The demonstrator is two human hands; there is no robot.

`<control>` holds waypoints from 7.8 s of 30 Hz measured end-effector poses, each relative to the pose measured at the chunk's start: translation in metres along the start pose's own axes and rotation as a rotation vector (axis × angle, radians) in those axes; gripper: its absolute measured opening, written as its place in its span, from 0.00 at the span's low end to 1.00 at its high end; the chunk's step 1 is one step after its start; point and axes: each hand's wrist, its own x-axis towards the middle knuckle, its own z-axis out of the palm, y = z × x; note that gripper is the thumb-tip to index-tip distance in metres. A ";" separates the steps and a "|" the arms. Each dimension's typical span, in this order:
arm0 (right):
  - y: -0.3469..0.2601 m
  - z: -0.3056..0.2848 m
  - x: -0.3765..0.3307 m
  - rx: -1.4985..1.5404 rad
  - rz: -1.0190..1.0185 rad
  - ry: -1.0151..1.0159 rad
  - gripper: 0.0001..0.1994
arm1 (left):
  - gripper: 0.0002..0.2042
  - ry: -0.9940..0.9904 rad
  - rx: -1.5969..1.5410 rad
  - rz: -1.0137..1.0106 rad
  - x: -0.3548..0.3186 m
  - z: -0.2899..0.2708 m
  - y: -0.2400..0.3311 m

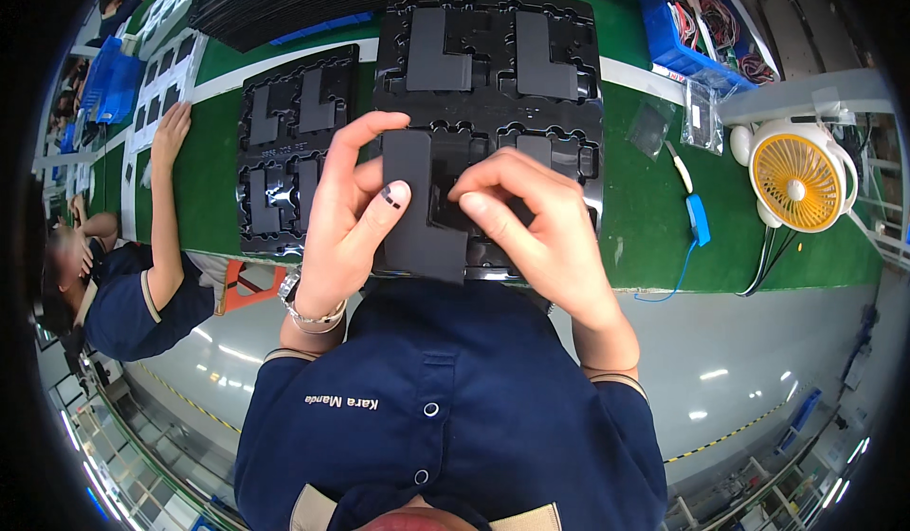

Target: Assembling small components into black plastic housing trays at a manufacturing workbench.

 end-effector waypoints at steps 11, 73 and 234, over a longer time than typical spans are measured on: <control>-0.014 0.007 -0.002 0.339 0.259 -0.246 0.12 | 0.23 -0.205 -0.214 -0.065 0.001 0.000 0.003; -0.035 -0.006 0.010 0.178 0.007 0.169 0.13 | 0.18 -0.196 0.281 -0.012 0.003 0.017 0.000; 0.023 -0.007 0.151 -0.212 -0.122 0.065 0.10 | 0.18 0.945 1.223 -0.088 -0.079 -0.204 -0.080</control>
